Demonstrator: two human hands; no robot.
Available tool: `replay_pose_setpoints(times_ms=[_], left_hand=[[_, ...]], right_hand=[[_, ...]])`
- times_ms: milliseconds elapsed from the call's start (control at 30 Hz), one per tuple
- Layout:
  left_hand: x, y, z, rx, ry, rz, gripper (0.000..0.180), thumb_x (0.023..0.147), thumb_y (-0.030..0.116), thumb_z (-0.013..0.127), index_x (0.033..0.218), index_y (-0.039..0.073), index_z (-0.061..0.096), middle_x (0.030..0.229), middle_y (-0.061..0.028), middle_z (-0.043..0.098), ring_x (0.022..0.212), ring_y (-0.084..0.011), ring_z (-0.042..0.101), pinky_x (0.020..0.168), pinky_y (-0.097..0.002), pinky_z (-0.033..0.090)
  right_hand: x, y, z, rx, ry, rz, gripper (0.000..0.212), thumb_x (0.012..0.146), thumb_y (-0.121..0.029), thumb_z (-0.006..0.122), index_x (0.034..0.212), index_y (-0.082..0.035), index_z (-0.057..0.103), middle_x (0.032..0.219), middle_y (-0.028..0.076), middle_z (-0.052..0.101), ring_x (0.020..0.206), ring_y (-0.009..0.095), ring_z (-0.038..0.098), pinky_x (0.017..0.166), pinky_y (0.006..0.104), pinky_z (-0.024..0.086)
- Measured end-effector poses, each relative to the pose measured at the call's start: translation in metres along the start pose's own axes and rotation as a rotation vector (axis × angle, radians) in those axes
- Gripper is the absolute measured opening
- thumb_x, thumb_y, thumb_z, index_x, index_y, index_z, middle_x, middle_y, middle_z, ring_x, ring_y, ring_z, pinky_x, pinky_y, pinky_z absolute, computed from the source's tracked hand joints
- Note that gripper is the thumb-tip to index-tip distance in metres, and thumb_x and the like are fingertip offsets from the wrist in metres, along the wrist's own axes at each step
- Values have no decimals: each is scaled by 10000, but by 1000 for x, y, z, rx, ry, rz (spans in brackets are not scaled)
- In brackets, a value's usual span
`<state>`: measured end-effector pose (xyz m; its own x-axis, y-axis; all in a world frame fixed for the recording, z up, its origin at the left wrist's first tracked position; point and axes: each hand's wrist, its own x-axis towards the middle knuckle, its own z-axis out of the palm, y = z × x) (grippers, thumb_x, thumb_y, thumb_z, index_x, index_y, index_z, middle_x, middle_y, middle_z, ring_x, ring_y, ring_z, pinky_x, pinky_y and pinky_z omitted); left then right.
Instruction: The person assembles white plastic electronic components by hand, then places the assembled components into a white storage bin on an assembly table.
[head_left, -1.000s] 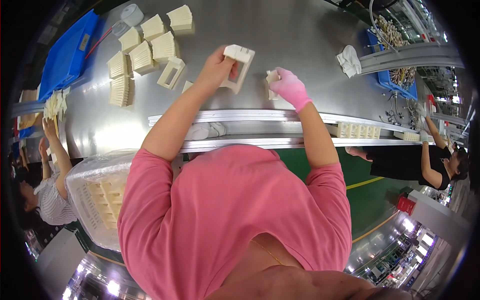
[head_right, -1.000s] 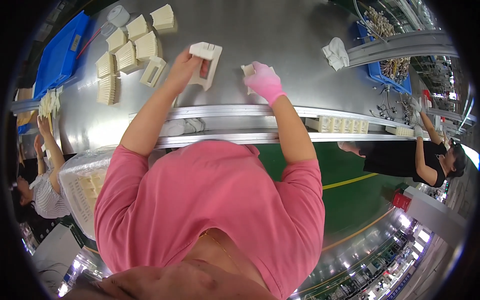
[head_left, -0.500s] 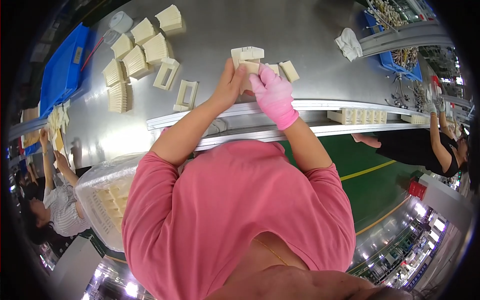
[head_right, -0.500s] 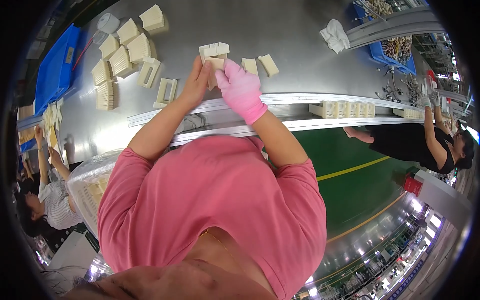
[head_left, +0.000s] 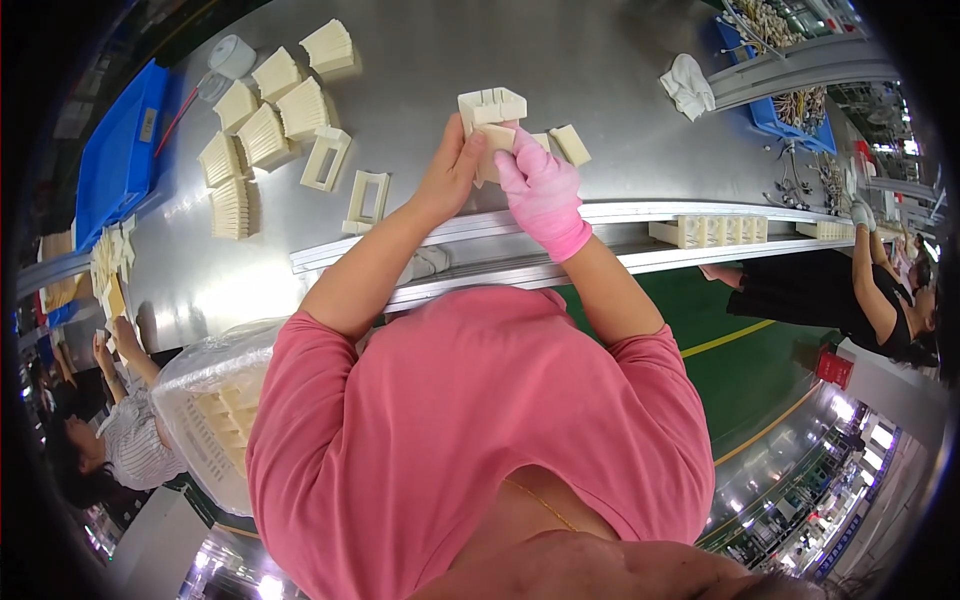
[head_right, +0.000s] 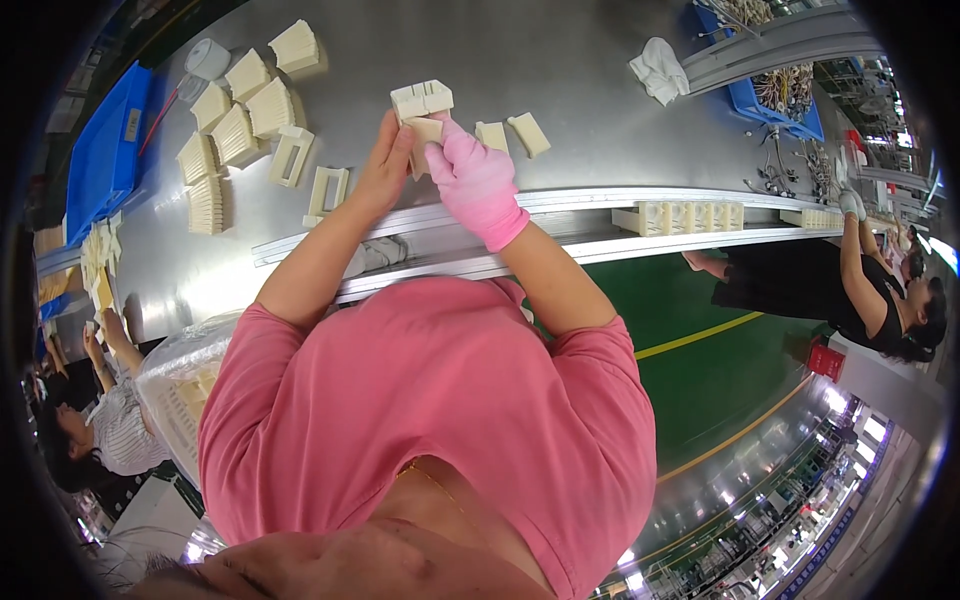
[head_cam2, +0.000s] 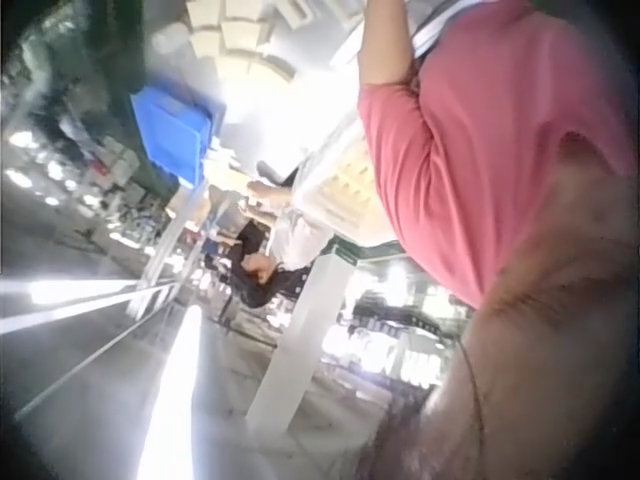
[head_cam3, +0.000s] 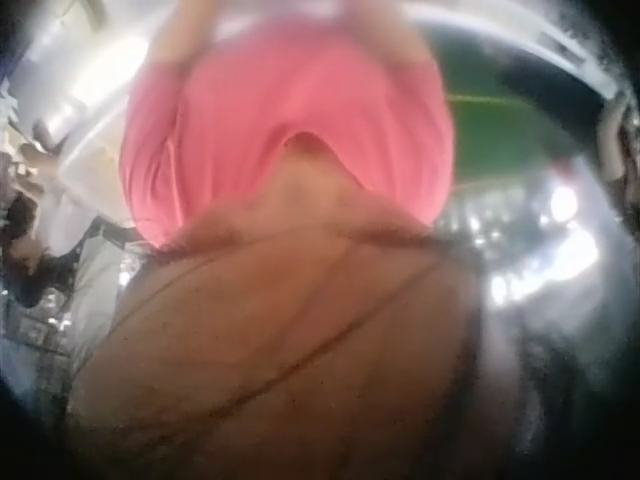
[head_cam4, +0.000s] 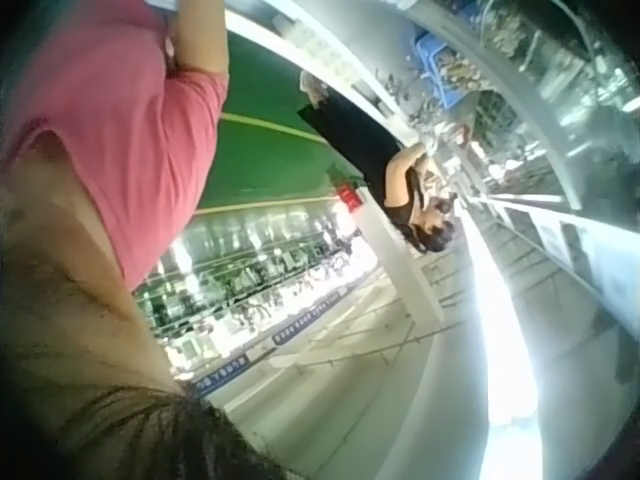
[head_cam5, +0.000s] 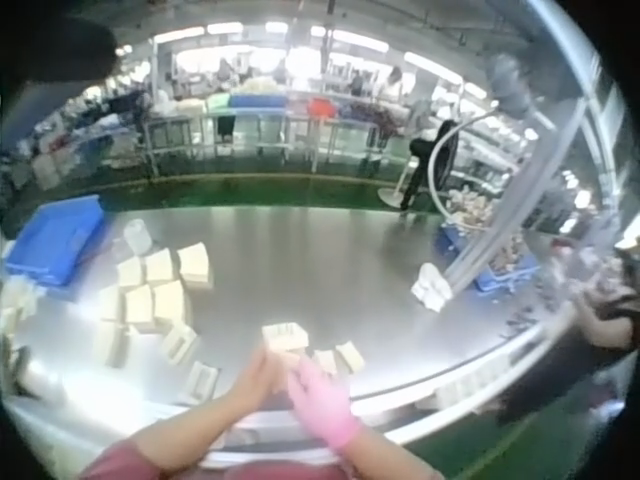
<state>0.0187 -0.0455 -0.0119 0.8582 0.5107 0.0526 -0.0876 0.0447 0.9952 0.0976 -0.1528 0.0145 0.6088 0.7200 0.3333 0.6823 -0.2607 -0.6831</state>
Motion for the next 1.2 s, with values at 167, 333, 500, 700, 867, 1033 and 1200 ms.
replay_pose_setpoints(times_ms=[167, 333, 500, 700, 867, 1033, 1200], left_hand=[[-1, 5, 1, -77, -38, -103, 357, 916, 299, 368, 1166, 45, 339, 1084, -80, 457, 971, -135, 448, 826, -261, 378], [1, 6, -4, -42, -175, -229, 379, 881, 214, 452, 1183, 44, 298, 1066, -119, 466, 968, -160, 475, 740, -282, 454], [-1, 3, 2, -280, -217, -367, 415, 858, 231, 493, 1165, 24, 307, 985, -140, 513, 832, -214, 575, 495, -292, 493], [-3, 21, 6, -101, -720, -490, 346, 854, 261, 508, 1076, 3, 445, 916, -115, 553, 846, -199, 592, 594, -313, 483], [9, 15, -39, 980, -598, 275, 257, 763, 139, 538, 1004, 52, 531, 961, -104, 533, 962, -239, 498, 865, -345, 371], [-4, -9, -109, 1793, -676, 384, 132, 690, 93, 548, 809, 96, 606, 920, -88, 523, 971, -226, 465, 898, -369, 319], [-6, -53, -131, 1775, -1028, 289, 151, 665, 101, 564, 812, 111, 600, 929, -80, 539, 970, -226, 484, 882, -408, 336]], right_hand=[[3, -3, -7, -22, -109, -6, 297, 774, -173, 566, 1052, -75, 534, 711, 101, 587, 630, 254, 572, 558, 309, 459], [8, -6, -29, 217, -405, 114, 318, 788, -170, 520, 1089, -67, 521, 789, 126, 604, 729, 255, 589, 624, 307, 476], [12, 2, -51, 312, -220, 192, 495, 740, -57, 500, 1229, -31, 423, 933, 73, 560, 814, 137, 538, 750, 247, 429], [2, 6, -72, 762, -584, 122, 603, 679, -178, 599, 1239, -66, 406, 1146, 147, 492, 1009, 279, 497, 869, 322, 394], [-23, 35, -103, -270, -402, 487, 614, 672, -371, 613, 1167, -33, 480, 939, 169, 584, 902, 268, 564, 800, 302, 432], [-38, 68, -110, -946, -149, 423, 433, 685, -335, 583, 1001, -38, 567, 895, 144, 594, 852, 291, 564, 758, 376, 428], [-4, 70, -69, -480, -215, 242, 333, 715, -267, 525, 959, -43, 560, 877, 151, 589, 841, 333, 547, 739, 404, 422]])
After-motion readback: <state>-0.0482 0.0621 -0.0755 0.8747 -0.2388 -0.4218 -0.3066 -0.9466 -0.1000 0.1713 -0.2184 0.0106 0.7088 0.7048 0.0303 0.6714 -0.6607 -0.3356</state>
